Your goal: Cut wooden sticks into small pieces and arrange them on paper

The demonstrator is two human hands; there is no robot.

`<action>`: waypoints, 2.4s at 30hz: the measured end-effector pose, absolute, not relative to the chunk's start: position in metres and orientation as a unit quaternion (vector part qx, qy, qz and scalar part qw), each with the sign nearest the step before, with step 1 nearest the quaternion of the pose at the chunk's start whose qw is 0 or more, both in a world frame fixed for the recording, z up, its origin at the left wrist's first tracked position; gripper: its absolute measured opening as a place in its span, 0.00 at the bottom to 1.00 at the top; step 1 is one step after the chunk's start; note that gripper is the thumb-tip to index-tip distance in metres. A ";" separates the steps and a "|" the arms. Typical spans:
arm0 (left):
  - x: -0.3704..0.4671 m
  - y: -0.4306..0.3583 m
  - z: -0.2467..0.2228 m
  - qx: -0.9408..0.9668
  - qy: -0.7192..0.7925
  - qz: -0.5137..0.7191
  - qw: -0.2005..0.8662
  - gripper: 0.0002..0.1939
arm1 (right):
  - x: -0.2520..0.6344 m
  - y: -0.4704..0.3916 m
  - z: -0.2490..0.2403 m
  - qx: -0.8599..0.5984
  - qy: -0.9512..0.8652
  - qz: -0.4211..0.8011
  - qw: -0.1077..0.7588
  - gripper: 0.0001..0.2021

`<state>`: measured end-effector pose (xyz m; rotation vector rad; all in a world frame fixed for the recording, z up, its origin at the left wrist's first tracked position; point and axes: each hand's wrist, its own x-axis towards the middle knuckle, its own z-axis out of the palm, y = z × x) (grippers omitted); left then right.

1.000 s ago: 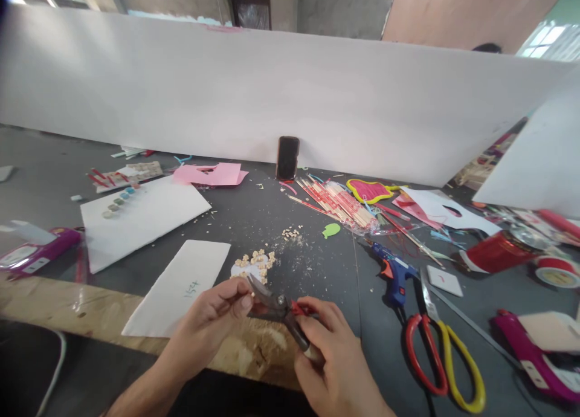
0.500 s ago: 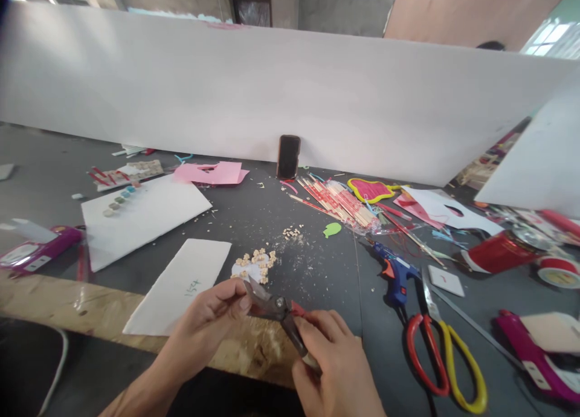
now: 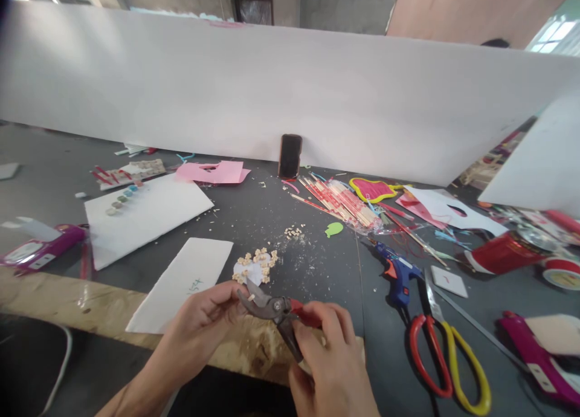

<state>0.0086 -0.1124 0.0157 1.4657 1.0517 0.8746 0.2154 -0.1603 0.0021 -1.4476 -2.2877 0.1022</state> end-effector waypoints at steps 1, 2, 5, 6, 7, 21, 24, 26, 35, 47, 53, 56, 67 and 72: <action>0.008 -0.112 0.015 0.613 0.442 0.368 0.542 0.10 | 0.215 -0.160 0.001 -0.523 -0.825 0.035 0.211 0.22; 0.008 -0.111 0.015 0.610 0.441 0.367 0.546 0.10 | 0.215 -0.160 0.001 -0.521 -0.828 0.040 0.205 0.20; 0.007 -0.110 0.014 0.601 0.439 0.365 0.560 0.09 | 0.215 -0.158 -0.002 -0.507 -0.840 0.082 0.172 0.17; 0.006 -0.110 0.015 0.596 0.437 0.364 0.567 0.09 | 0.215 -0.157 -0.003 -0.507 -0.841 0.094 0.163 0.17; 0.005 -0.111 0.015 0.591 0.433 0.364 0.575 0.09 | 0.215 -0.156 -0.004 -0.509 -0.840 0.102 0.159 0.16; 0.010 -0.108 0.011 0.614 0.493 0.316 0.529 0.11 | 0.222 -0.160 -0.007 -0.532 -0.832 0.089 0.132 0.21; 0.012 -0.108 0.011 0.616 0.483 0.319 0.534 0.12 | 0.225 -0.161 -0.009 -0.538 -0.831 0.062 0.126 0.19; 0.014 -0.108 0.011 0.617 0.476 0.324 0.537 0.12 | 0.228 -0.161 -0.011 -0.535 -0.834 0.043 0.127 0.18; 0.032 -0.110 0.018 0.610 0.459 0.342 0.548 0.12 | 0.236 -0.159 -0.017 -0.588 -0.798 0.013 0.133 0.29; 0.044 -0.110 0.009 0.592 0.435 0.329 0.593 0.07 | 0.250 -0.165 -0.014 -0.622 -0.776 0.050 0.091 0.30; 0.048 -0.111 0.006 0.595 0.459 0.351 0.559 0.07 | 0.249 -0.167 -0.013 -0.632 -0.766 0.033 0.110 0.34; 0.048 -0.111 0.007 0.645 0.456 0.351 0.502 0.10 | 0.248 -0.168 -0.015 -0.625 -0.771 0.043 0.113 0.36; 0.045 -0.114 0.012 0.685 0.437 0.337 0.476 0.12 | 0.250 -0.170 -0.015 -0.609 -0.779 0.071 0.134 0.33; 0.045 -0.119 0.014 0.686 0.449 0.321 0.474 0.14 | 0.255 -0.169 -0.017 -0.606 -0.782 0.071 0.127 0.32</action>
